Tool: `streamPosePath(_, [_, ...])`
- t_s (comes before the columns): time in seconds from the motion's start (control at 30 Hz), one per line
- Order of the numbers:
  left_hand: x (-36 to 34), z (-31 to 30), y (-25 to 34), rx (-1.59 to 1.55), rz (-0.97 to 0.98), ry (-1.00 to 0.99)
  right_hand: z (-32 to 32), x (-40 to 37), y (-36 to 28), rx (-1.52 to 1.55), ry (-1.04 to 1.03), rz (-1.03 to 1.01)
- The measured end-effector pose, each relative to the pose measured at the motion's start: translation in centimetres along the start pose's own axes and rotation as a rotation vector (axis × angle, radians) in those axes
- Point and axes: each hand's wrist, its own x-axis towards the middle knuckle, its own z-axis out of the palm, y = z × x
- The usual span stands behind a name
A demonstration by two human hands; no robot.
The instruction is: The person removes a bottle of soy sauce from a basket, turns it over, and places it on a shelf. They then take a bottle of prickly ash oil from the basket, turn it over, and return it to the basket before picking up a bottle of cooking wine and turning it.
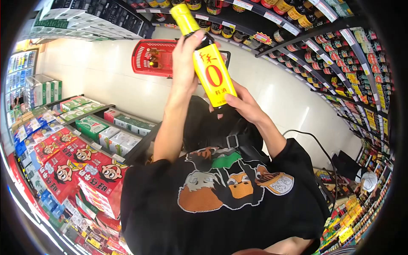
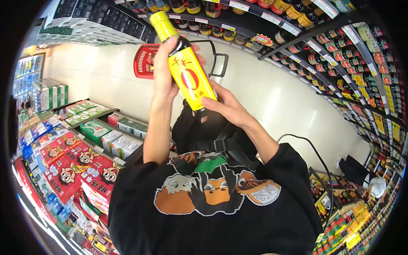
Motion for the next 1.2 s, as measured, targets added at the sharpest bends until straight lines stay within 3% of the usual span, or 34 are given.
streamPosePath(0.3, [-1.5,7.6,-2.2,0.147,0.011,-0.105,-2.7,-6.3,-0.3,0.062,0.043,-0.092])
streamPosePath(0.37, [-1.5,8.4,-2.4,0.148,0.009,-0.152,-2.7,-6.5,-0.3,-0.05,0.066,-0.199])
streamPosePath(0.5, [-2.0,10.3,-2.0,0.277,0.03,-0.349,-2.9,-6.9,-1.5,-0.043,0.065,-0.192])
streamPosePath(0.63, [-0.8,11.4,-2.7,0.076,0.004,-0.586,-3.9,-8.2,-1.8,-0.161,0.195,-0.214])
streamPosePath(0.77, [0.3,12.1,-4.7,-0.232,-0.145,-0.718,-5.0,-8.7,-1.7,-0.056,0.056,-0.304])
streamPosePath(0.83, [0.7,12.1,-5.3,-0.177,-0.154,-0.758,-3.7,-8.6,-2.9,0.243,-0.09,-0.294])
streamPosePath(0.97, [0.6,13.3,-5.0,0.04,-0.067,-0.681,-5.2,-7.8,-1.4,0.356,-0.101,-0.317])
streamPosePath(1.2, [0.5,14.0,-5.9,0.104,-0.021,-0.623,-5.2,-8.7,-2.8,0.228,0.105,-0.359])
